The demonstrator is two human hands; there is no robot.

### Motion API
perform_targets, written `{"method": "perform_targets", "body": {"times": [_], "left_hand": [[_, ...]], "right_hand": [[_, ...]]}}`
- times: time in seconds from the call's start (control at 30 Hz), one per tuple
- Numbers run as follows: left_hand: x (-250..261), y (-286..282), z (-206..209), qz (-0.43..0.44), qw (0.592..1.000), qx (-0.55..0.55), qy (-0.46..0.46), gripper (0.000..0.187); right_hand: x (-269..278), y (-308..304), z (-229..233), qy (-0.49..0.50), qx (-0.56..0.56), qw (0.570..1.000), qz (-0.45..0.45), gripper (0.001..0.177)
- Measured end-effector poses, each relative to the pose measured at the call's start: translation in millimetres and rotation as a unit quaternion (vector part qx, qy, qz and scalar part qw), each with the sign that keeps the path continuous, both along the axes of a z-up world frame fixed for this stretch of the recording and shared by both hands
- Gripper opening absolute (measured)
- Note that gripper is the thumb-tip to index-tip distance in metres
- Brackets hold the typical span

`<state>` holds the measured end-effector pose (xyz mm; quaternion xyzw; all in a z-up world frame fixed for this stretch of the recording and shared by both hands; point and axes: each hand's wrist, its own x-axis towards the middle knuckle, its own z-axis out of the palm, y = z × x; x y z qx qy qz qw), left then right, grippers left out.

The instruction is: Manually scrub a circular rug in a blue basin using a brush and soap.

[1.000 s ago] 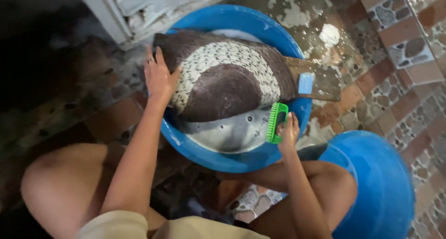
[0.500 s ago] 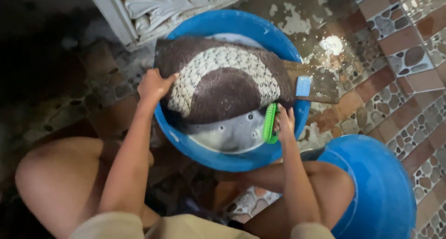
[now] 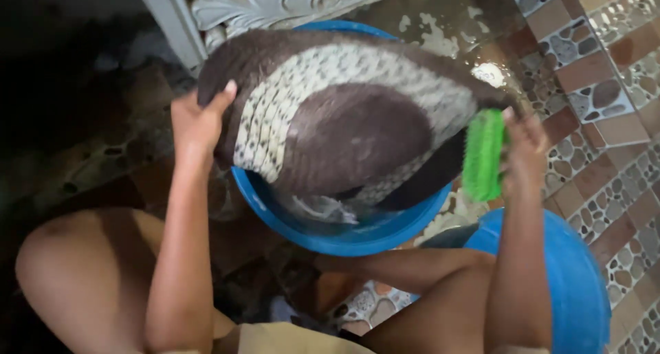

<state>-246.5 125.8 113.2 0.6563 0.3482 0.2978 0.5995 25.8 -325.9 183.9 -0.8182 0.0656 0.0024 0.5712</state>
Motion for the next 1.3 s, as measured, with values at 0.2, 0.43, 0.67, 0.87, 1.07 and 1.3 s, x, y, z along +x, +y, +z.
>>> {"method": "perform_targets", "body": {"times": [0.2,0.43,0.67,0.87,1.07,1.3], "left_hand": [[67,16,-25,-0.042,0.929,0.095,0.355,0.062],[32,-4,-139,-0.05,0.982,-0.095,0.157,0.08],[14,-53,-162,-0.1,0.977,-0.179,0.066,0.075],[51,-49,-201,-0.052,0.989,-0.127,-0.058,0.069],[75,-26,-157,-0.082,0.973,-0.216,-0.026,0.072],[35,-24,-167,-0.215,0.956,-0.174,0.098,0.1]], "right_hand": [[132,29,-62,-0.002,0.023,1.0,0.002,0.03],[114,57,-120,0.098,0.021,0.993,0.062,0.042],[-87,70,-205,0.02,0.049,0.998,-0.025,0.071],[-74,95,-268,-0.056,-0.04,0.997,0.03,0.067],[-15,104,-278,-0.022,-0.07,0.994,0.085,0.069],[-62,90,-295,0.039,0.092,0.953,0.285,0.077]]}}
